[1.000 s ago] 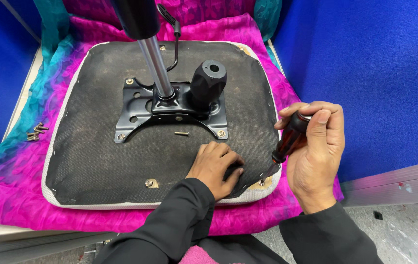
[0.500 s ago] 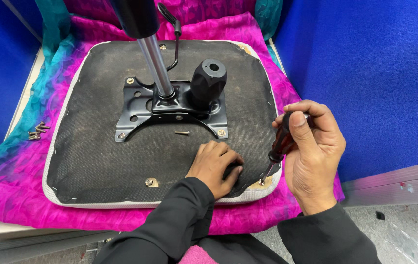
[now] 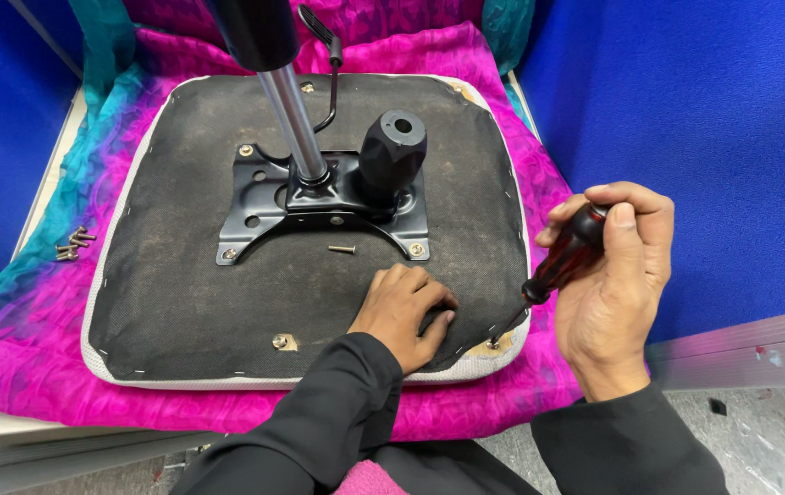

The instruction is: The person uses a screwdriver to tighten screws into the underside of an office chair seat, securing the seat to its metal mounting plate. The person works methodically around the perimeter of the seat, tightening each screw in turn.

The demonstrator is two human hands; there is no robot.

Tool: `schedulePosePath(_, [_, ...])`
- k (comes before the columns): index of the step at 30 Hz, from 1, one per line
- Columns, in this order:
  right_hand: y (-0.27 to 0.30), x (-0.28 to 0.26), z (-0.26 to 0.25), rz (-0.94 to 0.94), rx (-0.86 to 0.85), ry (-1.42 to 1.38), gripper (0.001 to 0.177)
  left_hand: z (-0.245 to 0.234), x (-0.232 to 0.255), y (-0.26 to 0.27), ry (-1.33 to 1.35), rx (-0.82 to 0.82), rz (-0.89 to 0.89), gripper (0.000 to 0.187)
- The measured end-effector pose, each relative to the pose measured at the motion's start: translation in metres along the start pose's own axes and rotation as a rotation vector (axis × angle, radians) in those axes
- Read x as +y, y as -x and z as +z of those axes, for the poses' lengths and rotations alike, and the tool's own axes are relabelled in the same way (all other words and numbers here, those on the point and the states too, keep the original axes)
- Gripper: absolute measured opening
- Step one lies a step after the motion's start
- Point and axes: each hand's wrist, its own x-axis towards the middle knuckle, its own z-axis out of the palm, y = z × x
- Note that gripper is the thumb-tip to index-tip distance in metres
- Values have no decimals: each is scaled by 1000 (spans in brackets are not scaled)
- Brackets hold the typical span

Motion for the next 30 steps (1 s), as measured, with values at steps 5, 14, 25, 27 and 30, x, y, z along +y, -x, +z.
schedulePosePath(5, [0, 3, -6, -11, -34, -25, 20, 1, -1, 0, 1, -16, -7, 14])
schedulePosePath(14, [2, 7, -4, -33, -56, -43, 17, 1, -1, 0, 5, -13, -14, 14])
schedulePosePath(25, [0, 2, 5, 42, -52, -20, 26, 1, -1, 1, -2, 4, -4, 14])
schedulePosePath(27, [0, 4, 6, 8, -77, -14, 26, 1, 0, 1, -2, 3, -3, 14])
schedulePosePath(30, [0, 6, 5, -29, -103, -29, 25, 1, 0, 1, 3, -6, -12, 13])
